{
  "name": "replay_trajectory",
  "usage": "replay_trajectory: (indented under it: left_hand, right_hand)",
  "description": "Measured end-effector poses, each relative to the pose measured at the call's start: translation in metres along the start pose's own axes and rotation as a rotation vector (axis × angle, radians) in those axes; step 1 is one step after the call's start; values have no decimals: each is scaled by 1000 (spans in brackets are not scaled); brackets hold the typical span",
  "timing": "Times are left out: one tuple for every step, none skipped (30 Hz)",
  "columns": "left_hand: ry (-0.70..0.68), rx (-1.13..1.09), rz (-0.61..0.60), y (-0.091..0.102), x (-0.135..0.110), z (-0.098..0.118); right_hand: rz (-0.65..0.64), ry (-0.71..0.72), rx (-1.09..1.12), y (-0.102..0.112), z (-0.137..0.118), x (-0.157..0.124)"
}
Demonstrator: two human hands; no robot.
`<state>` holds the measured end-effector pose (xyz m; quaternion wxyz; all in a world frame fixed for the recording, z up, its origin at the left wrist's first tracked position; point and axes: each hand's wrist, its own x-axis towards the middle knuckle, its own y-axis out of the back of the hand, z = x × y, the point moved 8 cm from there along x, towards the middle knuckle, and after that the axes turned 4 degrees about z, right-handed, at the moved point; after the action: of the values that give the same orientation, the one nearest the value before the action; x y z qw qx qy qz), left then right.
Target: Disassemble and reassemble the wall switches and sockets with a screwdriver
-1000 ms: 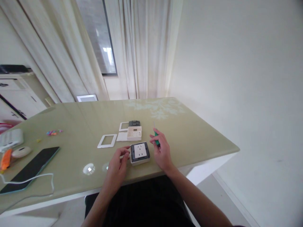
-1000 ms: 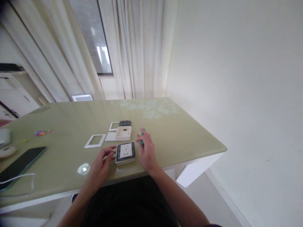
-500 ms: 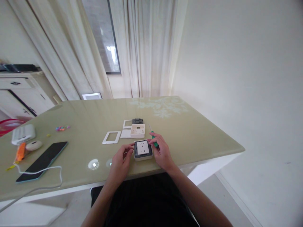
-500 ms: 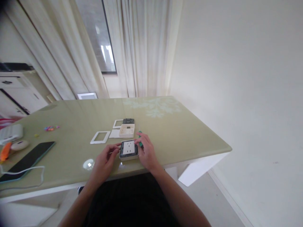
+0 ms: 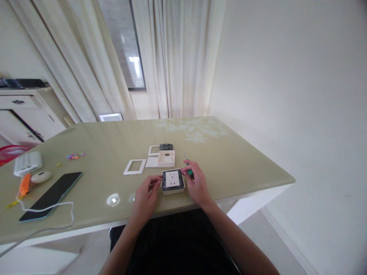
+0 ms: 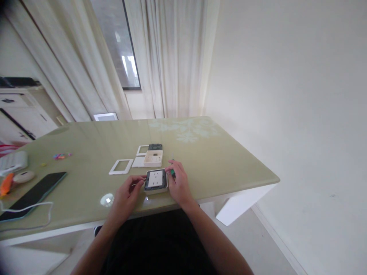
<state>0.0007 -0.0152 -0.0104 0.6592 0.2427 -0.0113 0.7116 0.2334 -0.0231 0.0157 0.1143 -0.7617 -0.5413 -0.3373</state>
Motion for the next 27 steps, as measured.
replay_trajectory:
  left_hand:
    - [-7, 3, -11, -1, 0, 2]
    - [-14, 7, -21, -3, -1, 3]
    - [-19, 11, -28, -3, -1, 5]
    - [-25, 16, -34, -4, -1, 5]
    - [-29, 21, -37, -4, -1, 6]
    - [-32, 26, -38, -4, -1, 7]
    - [-36, 30, -37, -4, -1, 7]
    - [-40, 33, -35, -4, -2, 7]
    - [-44, 36, -32, -3, -2, 8]
    - [-49, 37, -31, -3, -2, 8]
    - [-53, 38, -31, -3, -2, 8]
    - [-57, 39, -31, -2, -3, 8]
    - [-59, 40, -31, -2, -3, 8]
    - [-60, 41, -32, -2, -3, 8]
    - [-59, 43, -32, -2, -3, 8]
    - [-57, 45, -33, -2, -4, 8]
    - [-56, 45, -34, -2, -4, 7]
    - [-57, 45, -36, -2, -4, 7]
    - [-58, 45, -37, -2, -4, 8]
    - [-59, 44, -38, -2, -4, 8]
    - [-61, 43, -38, -1, -4, 8]
    - [-62, 42, -38, -1, -4, 9]
    - [-63, 41, -39, -1, -4, 9]
    - [-64, 39, -42, -1, -4, 10]
    - [-64, 36, -44, -1, -4, 10]
    - [-63, 34, -45, -1, -4, 10]
    - [-63, 31, -47, 0, -5, 11]
  right_hand:
    - [1, -1, -5, 0, 0, 0]
    - [0, 0, -8, -1, 0, 0]
    - [-1, 1, -9, -1, 0, 0]
    - [-5, 1, -10, -1, 0, 0]
    - [-10, 0, -9, -2, 0, 0]
    - [-17, -2, -8, -2, -1, 0]
    - [-24, -5, -5, -3, -1, 0]
    - [-33, -7, -1, -4, -2, 0]
    - [-44, -9, 3, -5, -2, 0]
    - [-55, -9, 9, -6, -2, 1]
    - [-67, -9, 15, -8, -3, 1]
    - [-77, -8, 21, -9, -3, 2]
    - [-85, -7, 25, -10, -2, 2]
    - [-90, -6, 28, -11, -2, 3]
    - [-93, -5, 28, -12, -2, 3]
    - [-93, -3, 26, -12, -2, 3]
    - [-90, -2, 22, -12, -1, 3]
    - [-85, -1, 17, -11, -1, 3]
    - [-79, 0, 11, -10, -1, 3]
    - [-71, 0, 3, -9, -1, 2]
    - [-65, 1, -3, -8, -2, 2]
    - [-61, 2, -10, -7, -2, 2]
    - [-59, 4, -15, -7, -3, 1]
    - [-59, 6, -20, -6, -3, 1]
    - [-59, 10, -24, -6, -4, 1]
    - [-60, 13, -26, -6, -5, 1]
    - [-61, 17, -29, -6, -5, 1]
